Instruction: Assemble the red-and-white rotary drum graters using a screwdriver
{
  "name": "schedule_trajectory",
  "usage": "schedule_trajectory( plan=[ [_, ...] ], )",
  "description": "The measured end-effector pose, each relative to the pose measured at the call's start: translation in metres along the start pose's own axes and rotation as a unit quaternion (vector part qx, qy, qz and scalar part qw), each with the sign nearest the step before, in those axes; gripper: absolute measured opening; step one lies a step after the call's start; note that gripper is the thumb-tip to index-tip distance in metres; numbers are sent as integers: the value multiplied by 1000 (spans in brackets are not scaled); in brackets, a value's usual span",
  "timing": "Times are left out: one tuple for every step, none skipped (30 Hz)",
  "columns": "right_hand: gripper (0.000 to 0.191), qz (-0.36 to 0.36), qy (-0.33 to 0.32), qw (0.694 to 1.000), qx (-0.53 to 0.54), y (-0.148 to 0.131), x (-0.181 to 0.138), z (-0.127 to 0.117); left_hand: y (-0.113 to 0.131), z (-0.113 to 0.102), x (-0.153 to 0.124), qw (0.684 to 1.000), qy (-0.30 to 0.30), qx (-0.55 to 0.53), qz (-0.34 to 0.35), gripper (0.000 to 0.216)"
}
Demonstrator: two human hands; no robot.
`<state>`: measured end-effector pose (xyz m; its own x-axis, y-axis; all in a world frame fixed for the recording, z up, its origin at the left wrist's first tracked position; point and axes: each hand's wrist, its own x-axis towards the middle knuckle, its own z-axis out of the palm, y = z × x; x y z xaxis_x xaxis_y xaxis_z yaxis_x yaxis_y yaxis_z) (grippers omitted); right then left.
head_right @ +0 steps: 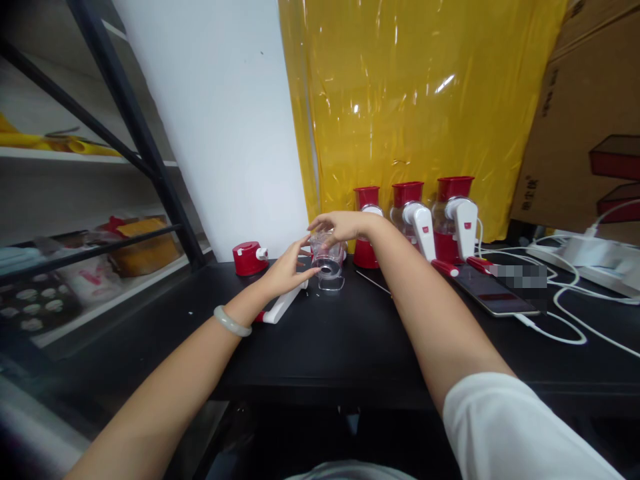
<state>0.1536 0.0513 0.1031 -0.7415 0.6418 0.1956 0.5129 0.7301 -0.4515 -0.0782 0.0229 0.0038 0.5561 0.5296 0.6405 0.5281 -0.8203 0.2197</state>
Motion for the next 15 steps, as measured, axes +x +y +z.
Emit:
schedule_trajectory(
  plan=[
    [71,1,-2,1000,-1,0,0,0,0,0,0,1000,-2,-1,0,83],
    [71,3,-4,1000,-1,0,0,0,0,0,0,1000,-4,-3,0,83],
    [71,3,-6,1000,0,-1,-1,0,0,0,0,1000,-5,-4,0,83],
    [71,2,-8,1000,1,-1,-1,0,0,-1,0,1000,-5,-5,0,84],
    [71,1,-9,1000,3,-1,-1,0,0,-1,0,1000,-5,-7,1,84],
    [71,0,-10,1000,4,-2,-1,0,1,-1,1,1000,-4,-8,3,84],
    [72,0,-10,1000,5,-2,-1,0,1,-2,1,1000,-3,-10,5,84],
    [72,2,-10,1000,6,-2,-1,0,2,-2,1,1000,-2,-12,6,84],
    [73,4,-9,1000,6,-2,-2,0,3,-3,1,1000,-2,-13,7,83],
    [74,7,-9,1000,7,-2,-2,1,4,-3,1,1000,-3,-15,7,83],
    [75,10,-9,1000,7,-2,-2,1,5,-3,0,1000,-4,-16,5,82],
    [75,13,-9,1000,7,-2,-2,1,5,-3,0,1000,-6,-18,4,81],
    [75,14,-10,1000,7,-2,-2,1,6,-4,0,1000,-8,-19,1,80],
    [74,14,-11,1000,7,-1,-2,1,6,-4,0,1000,-9,-19,-2,79],
    [74,13,-12,1000,8,-1,-2,1,7,-4,0,1000,-11,-20,-4,79]
  ],
)
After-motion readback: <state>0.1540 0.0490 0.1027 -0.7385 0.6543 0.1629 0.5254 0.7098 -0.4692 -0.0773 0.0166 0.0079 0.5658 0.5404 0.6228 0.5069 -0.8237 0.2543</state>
